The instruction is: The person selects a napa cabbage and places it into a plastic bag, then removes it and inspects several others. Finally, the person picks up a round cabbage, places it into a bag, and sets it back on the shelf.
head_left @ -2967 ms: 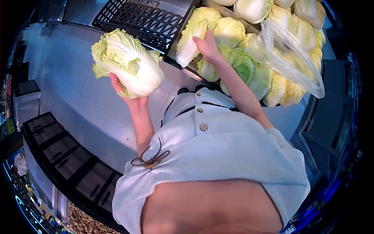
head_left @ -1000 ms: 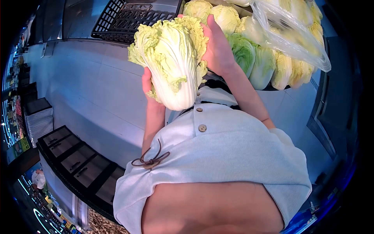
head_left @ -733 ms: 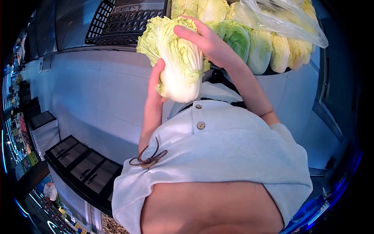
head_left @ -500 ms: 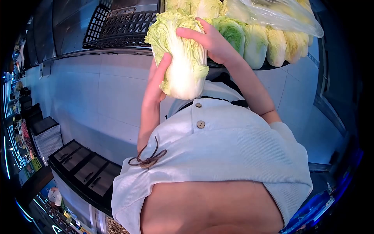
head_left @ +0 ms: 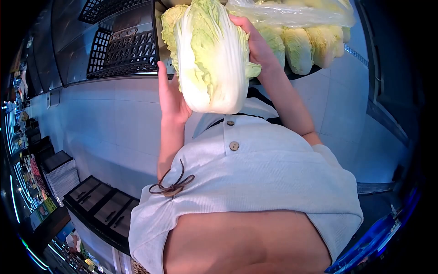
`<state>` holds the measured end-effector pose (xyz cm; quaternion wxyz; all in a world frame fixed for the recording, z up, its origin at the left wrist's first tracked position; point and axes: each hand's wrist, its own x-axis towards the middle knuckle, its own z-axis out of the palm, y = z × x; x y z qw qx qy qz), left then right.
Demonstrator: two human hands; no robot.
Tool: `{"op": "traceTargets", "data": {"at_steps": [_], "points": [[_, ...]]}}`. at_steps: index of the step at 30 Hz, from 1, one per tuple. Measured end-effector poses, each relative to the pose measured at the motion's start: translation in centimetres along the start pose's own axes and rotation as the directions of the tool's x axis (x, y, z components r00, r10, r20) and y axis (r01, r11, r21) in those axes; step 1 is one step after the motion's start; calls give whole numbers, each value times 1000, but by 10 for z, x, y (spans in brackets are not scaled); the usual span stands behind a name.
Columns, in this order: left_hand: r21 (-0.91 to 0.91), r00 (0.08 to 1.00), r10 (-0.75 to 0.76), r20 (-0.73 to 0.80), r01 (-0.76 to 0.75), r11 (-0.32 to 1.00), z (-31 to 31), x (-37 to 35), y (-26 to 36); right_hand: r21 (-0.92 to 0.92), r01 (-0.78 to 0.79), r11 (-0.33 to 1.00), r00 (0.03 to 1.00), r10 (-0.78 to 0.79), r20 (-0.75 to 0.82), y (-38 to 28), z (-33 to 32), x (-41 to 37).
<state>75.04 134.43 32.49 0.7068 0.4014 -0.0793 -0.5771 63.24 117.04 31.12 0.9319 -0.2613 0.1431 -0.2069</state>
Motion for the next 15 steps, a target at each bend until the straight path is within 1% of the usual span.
{"op": "traceTargets", "data": {"at_steps": [1,2,4,7,8,10,12,14,15], "points": [[56,1000,25,16,-26,998,9,2,-10,31,14,999,1000,-14,15,-6,0,-2],[100,999,37,40,-41,994,16,5,-19,85,-9,996,995,0,99,-13,-2,-2],[113,996,58,69,-66,991,31,15,-30,188,-79,979,963,26,269,-22,-5,-1],[75,991,105,81,-111,991,43,31,-40,15,-75,997,995,74,64,-35,14,-9],[59,990,124,74,-128,990,45,34,-42,-26,-1,1000,995,4,101,-29,10,-5],[29,984,171,53,-173,985,48,38,-43,-234,61,970,998,-60,12,-36,25,-15],[1,975,219,27,-219,976,49,39,-42,-457,97,884,987,-145,-71,-36,23,-12],[-6,964,265,-4,-265,964,50,37,-39,-669,58,741,998,-62,19,-44,0,2],[-3,958,287,-24,-287,958,50,35,-39,-745,116,656,993,-85,80,-49,1,0]]}}
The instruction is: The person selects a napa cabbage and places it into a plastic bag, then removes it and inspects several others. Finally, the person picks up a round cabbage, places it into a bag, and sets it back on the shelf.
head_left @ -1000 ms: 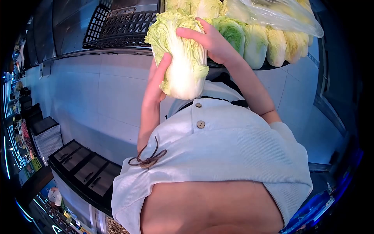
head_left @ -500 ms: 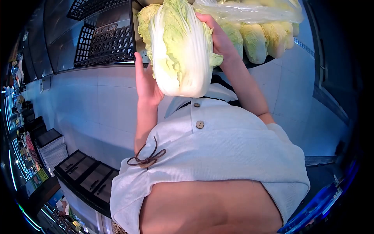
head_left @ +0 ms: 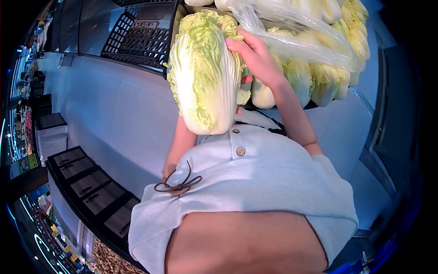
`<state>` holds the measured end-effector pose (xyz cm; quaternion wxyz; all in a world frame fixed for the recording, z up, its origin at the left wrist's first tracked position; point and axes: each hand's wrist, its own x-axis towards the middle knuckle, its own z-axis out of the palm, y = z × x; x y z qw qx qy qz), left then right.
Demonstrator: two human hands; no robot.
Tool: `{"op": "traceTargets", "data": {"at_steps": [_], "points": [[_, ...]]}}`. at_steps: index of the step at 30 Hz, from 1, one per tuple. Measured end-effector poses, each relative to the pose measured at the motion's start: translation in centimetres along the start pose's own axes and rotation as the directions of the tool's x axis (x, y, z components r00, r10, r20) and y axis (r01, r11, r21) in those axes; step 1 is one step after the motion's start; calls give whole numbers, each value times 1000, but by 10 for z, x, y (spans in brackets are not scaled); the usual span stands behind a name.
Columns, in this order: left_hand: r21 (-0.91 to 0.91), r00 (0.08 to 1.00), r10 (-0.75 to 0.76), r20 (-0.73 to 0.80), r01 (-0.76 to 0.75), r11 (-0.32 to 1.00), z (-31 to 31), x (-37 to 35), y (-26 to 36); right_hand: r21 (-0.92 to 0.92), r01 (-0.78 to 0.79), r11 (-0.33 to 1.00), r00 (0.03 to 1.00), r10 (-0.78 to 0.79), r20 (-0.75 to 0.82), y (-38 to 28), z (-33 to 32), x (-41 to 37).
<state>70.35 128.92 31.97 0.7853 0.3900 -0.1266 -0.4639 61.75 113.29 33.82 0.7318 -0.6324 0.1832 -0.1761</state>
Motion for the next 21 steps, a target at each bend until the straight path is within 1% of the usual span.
{"op": "traceTargets", "data": {"at_steps": [1,4,5,6,7,8,9,11,12,13,14,16,18,21], "points": [[8,1000,19,-19,-18,1000,0,-5,2,-110,64,992,998,-61,23,-4,-3,-2],[90,988,93,-126,-81,993,3,-19,5,-53,96,994,994,-98,-42,-4,-2,-9],[145,977,116,-176,-91,985,6,-17,6,190,-51,980,997,40,64,-11,-2,-17],[199,964,139,-226,-94,975,8,-16,8,269,-67,961,998,59,37,-13,4,-25],[430,963,131,-235,-18,903,16,-19,15,347,-79,934,997,81,9,-13,14,-32],[632,961,123,-247,64,772,25,-25,23,291,-133,947,987,152,-43,-9,22,-36],[741,975,172,-138,-14,672,27,-30,26,240,-194,951,971,222,-94,-5,30,-39],[886,971,218,95,-182,427,28,-37,30,447,-190,874,982,176,74,21,26,-24],[875,962,253,101,-207,437,27,-40,32,542,-200,816,979,139,152,26,26,-18],[865,952,288,107,-232,446,27,-41,34,672,-250,697,968,168,187,29,27,-17],[854,941,319,113,-256,453,26,-43,37,717,-255,648,967,153,206,30,27,-17],[848,987,127,96,-148,508,21,-49,60,800,-261,541,965,122,232,32,24,-20],[837,999,32,37,-48,546,25,-51,73,803,-244,544,969,111,219,28,22,-24],[914,995,77,57,-83,396,21,-43,73,812,-184,554,982,75,171,23,19,-26]]}}
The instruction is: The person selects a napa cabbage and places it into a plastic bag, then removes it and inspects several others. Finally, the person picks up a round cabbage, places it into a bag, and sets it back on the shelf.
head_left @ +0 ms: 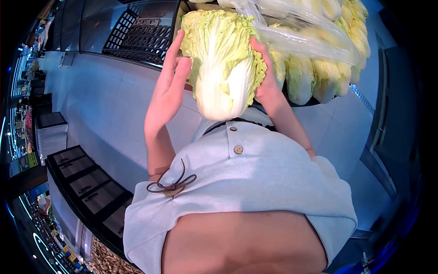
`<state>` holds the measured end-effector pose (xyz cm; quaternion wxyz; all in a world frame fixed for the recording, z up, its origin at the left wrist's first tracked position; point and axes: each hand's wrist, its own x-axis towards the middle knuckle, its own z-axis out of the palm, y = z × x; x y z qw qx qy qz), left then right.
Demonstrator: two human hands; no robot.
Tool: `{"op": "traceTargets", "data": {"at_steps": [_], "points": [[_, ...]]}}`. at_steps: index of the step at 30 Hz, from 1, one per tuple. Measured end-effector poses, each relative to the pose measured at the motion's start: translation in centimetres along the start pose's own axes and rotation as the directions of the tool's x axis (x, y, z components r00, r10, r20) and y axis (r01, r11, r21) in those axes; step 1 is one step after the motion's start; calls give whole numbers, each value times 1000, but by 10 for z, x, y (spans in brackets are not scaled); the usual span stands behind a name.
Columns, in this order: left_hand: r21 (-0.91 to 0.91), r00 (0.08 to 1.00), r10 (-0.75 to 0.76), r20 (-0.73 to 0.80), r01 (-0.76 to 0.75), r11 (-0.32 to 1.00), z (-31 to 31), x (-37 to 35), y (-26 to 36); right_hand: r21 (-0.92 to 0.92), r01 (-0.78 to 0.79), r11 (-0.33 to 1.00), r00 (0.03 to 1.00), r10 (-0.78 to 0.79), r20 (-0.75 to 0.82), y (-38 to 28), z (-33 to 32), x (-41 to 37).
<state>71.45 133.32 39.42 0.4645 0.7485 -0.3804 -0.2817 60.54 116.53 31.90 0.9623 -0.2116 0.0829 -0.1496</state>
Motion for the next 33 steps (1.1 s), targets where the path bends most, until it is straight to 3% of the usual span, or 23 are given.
{"op": "traceTargets", "data": {"at_steps": [3,8,10,11,12,13,14,17,18,21,22,25,27,29,30,33], "points": [[-244,998,-42,-55,28,969,10,14,-29,13,27,1000,999,-26,-31,-6,11,-6],[-687,965,-128,229,253,681,23,20,-45,-36,79,996,997,-79,-10,-10,13,-10],[-872,956,66,287,232,430,24,25,-86,-109,99,989,994,-93,57,-11,17,-12],[-928,940,170,296,241,284,26,32,-95,-201,97,975,995,-96,17,-12,23,-16],[-857,982,61,180,126,499,31,29,-81,-290,89,953,994,-102,-28,-14,32,-21],[-844,994,-31,105,106,526,38,26,-75,-375,75,924,991,-111,-74,-16,39,-26],[-834,997,7,79,63,549,41,22,-70,-411,88,907,994,-106,-22,-19,44,-31],[-787,993,111,48,-31,616,46,18,-68,-824,310,474,935,-307,175,-33,37,-36],[-776,991,129,47,-45,629,47,20,-66,-934,296,202,928,-294,230,-44,38,-43],[-739,985,172,28,-96,667,48,27,-57,-933,359,12,896,-284,342,-67,37,-59],[-730,983,184,16,-114,674,48,31,-52,-881,423,-212,810,-346,473,-76,30,-62],[-696,973,228,-31,-185,694,47,45,-35,-832,431,349,868,-412,277,-116,29,-71],[-668,960,273,-53,-237,705,49,57,-21,-956,255,-145,755,-588,291,-132,-2,-59],[-635,940,339,-41,-287,717,57,72,-4,-877,-162,-451,665,-707,240,-144,-21,-56],[-614,925,381,-9,-306,728,65,80,4,-915,-209,-346,689,-716,114,-148,-28,-56],[-526,832,541,120,-408,746,96,108,27,-966,-59,-251,604,-780,165,-147,-41,-56]]}}
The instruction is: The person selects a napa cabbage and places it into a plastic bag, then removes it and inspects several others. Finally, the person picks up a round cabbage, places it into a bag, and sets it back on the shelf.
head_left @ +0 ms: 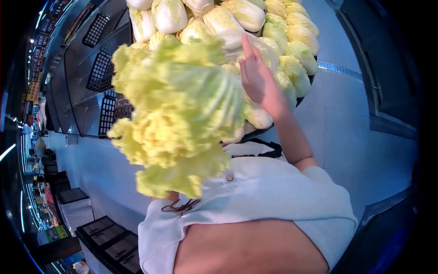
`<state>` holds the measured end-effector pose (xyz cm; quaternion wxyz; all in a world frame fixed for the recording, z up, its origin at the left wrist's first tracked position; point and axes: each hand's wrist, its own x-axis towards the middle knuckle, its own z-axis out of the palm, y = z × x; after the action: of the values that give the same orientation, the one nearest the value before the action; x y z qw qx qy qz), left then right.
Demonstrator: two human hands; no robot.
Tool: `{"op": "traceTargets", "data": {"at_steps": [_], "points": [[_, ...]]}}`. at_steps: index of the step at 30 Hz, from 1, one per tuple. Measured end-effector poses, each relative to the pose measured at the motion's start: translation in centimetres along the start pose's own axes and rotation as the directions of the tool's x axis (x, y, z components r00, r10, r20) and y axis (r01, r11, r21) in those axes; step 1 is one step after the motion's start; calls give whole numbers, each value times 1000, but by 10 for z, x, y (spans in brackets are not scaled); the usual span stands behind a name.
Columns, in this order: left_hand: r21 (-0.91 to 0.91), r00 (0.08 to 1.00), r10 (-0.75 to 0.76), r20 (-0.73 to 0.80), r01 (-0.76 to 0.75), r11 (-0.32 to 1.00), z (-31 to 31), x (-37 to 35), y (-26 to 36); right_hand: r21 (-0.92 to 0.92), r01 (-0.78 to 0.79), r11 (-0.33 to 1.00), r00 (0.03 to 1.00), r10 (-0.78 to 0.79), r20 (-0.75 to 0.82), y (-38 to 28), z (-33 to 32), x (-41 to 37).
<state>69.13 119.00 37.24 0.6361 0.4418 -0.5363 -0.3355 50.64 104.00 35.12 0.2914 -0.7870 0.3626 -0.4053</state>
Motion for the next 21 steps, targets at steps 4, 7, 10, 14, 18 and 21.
{"op": "traceTargets", "data": {"at_steps": [4,7,10,14,18,21], "points": [[179,940,120,320,-185,966,29,55,-41,168,-6,986,989,-19,148,28,-22,-2],[245,874,159,458,-296,923,35,78,-65,225,46,973,996,-60,58,47,-30,-14],[318,700,464,543,-683,658,40,93,-64,252,74,965,997,-73,-11,57,-29,-22],[499,830,346,437,-544,675,18,77,-71,408,-159,899,987,134,89,45,-30,-24],[684,893,173,415,-432,587,17,72,-46,89,-74,993,997,77,-25,34,-29,-26],[792,915,8,403,-353,497,17,67,-30,6,57,998,995,-56,-82,24,-28,-24]]}}
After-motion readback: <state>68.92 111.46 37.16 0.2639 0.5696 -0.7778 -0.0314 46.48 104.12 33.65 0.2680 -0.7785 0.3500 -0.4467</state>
